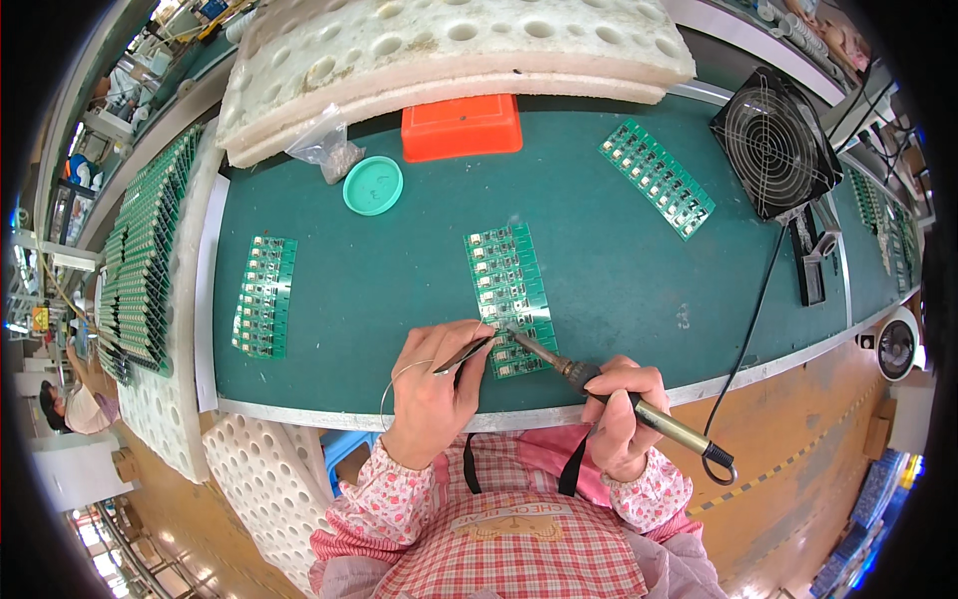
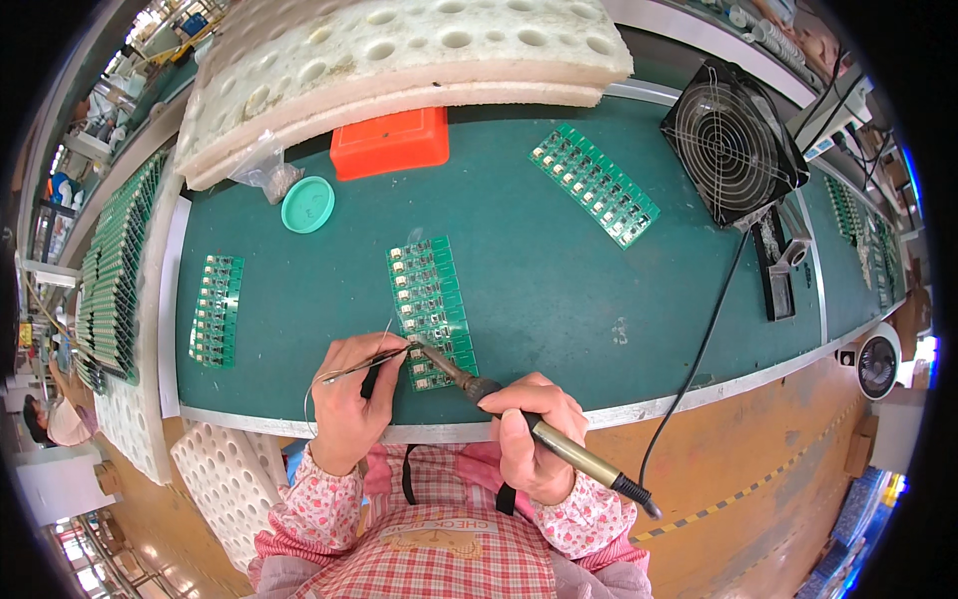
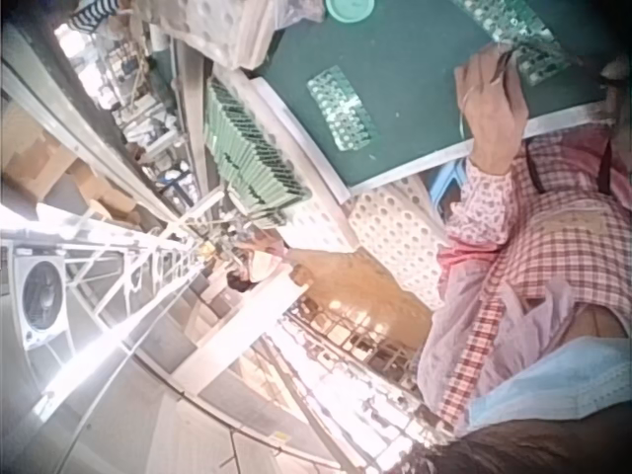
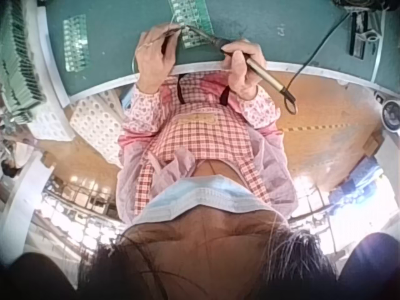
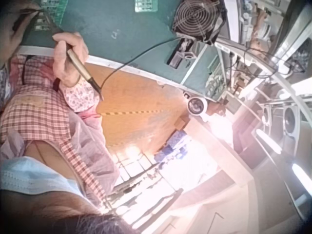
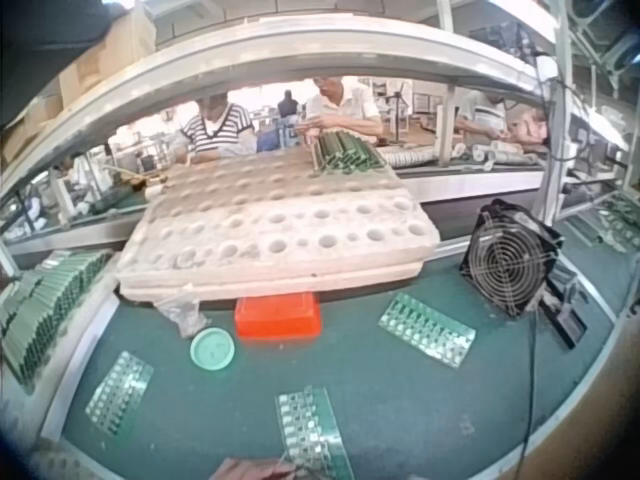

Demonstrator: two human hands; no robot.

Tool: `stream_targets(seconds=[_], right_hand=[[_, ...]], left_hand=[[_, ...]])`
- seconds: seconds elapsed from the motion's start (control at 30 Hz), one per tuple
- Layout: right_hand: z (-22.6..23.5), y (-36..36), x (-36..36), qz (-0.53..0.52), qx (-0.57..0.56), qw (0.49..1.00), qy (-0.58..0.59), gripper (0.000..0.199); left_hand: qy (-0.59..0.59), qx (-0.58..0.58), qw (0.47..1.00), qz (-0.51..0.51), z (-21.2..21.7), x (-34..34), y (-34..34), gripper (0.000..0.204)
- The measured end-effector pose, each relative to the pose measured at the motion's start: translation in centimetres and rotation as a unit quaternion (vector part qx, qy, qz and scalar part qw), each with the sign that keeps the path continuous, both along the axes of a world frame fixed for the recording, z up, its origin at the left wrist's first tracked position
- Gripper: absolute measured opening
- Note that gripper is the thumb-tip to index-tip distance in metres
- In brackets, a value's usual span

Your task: The person solders components onto circuit boards on a table using a soldering iron, solder wire, and tweezers.

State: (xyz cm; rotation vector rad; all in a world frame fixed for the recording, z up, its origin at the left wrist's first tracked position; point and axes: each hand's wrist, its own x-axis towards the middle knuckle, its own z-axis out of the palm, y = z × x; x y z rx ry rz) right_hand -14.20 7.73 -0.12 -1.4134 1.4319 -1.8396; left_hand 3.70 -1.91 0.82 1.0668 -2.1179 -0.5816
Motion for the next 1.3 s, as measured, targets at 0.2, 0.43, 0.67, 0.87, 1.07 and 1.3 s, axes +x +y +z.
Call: stream_targets(seconds=[0.2,0.43,0.67,0.87,1.07,1.3], right_hand=[[-0.1,0.0,0.0,0.008,0.043,0.999,0.029,0.007],[0.6,-0.3,0.1,0.03,0.079,0.994,0.071,0.005],[0.7,-0.6,-0.1,0.05,0.067,0.991,0.106,0.008],[0.4,-1.0,-0.3,0.065,0.005,0.982,0.18,0.013],[0.3,-1.0,-0.3,0.065,-0.001,0.98,0.187,0.014],[0.4,-1.0,-0.3,0.061,-0.002,0.981,0.182,0.012]], left_hand=[[0.0,-0.012,1.0,0.0,-0.1,-0.1,-0.1,0.021],[0.002,-0.008,1.0,0.003,-0.1,0.0,0.0,0.02],[0.003,-0.006,1.0,0.003,0.0,-0.1,-0.1,0.019],[0.003,-0.009,1.0,-0.004,0.1,-0.1,-0.2,0.016],[0.005,-0.009,1.0,-0.005,-0.1,-0.1,-0.2,0.013],[0.006,-0.009,1.0,-0.003,0.0,-0.1,-0.2,0.015]])
